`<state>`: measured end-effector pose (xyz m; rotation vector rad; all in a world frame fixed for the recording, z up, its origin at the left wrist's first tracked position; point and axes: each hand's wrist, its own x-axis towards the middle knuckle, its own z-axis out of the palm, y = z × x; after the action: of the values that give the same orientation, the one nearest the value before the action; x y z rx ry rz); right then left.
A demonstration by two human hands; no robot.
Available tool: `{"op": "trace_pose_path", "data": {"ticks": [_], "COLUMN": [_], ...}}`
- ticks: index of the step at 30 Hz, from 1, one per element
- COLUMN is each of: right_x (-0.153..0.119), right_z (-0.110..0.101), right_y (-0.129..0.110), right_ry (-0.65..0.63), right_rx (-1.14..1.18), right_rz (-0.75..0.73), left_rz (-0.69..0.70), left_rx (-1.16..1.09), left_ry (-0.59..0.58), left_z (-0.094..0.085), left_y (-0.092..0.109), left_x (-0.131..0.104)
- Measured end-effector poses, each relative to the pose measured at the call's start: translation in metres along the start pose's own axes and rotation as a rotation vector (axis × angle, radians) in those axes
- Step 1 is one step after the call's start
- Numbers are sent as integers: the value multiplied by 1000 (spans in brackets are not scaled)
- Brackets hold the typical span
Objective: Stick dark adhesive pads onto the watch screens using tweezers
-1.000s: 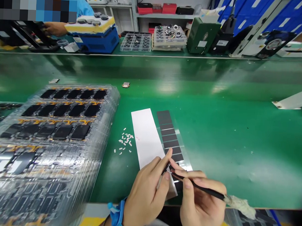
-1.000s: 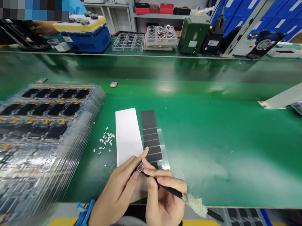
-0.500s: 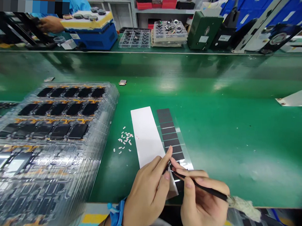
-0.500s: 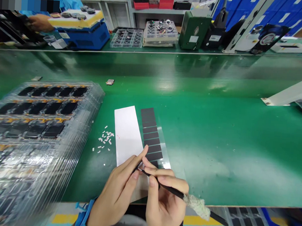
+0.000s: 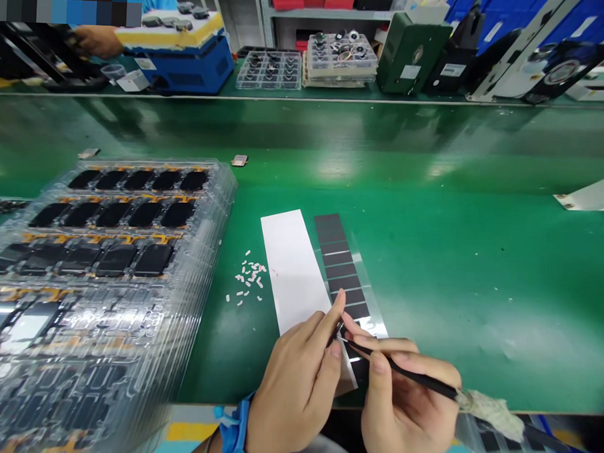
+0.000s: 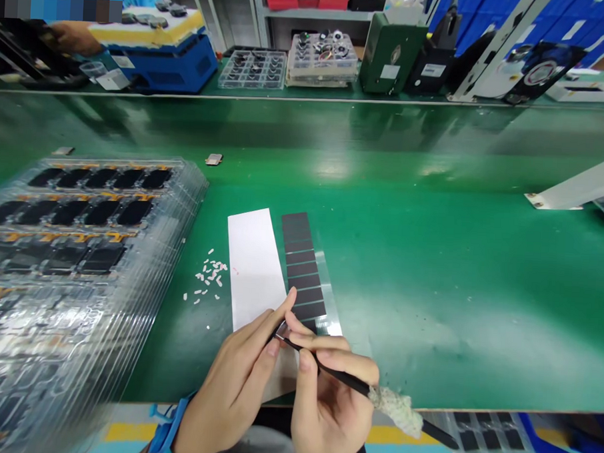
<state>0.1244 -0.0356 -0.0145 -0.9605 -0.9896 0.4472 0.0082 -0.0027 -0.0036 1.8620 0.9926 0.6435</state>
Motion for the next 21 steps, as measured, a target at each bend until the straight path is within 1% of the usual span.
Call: {"op": "trace_pose_path", "data": {"ticks": [8, 15, 21], "right_x": [1, -2, 0], "right_z": [0, -1, 0], "right_y": [-1, 0, 1], "right_ry": [-2, 18, -2], "right_rx": [-9, 0, 16], "right_rz": [3, 36, 33], "left_rz": [-7, 4, 10], "left_rx": [-1, 29, 27], "left_ry": [3, -7, 3], "left_z": [0, 0, 0], "left_y": [-1, 0, 0], "left_x": [-2, -2, -3]}}
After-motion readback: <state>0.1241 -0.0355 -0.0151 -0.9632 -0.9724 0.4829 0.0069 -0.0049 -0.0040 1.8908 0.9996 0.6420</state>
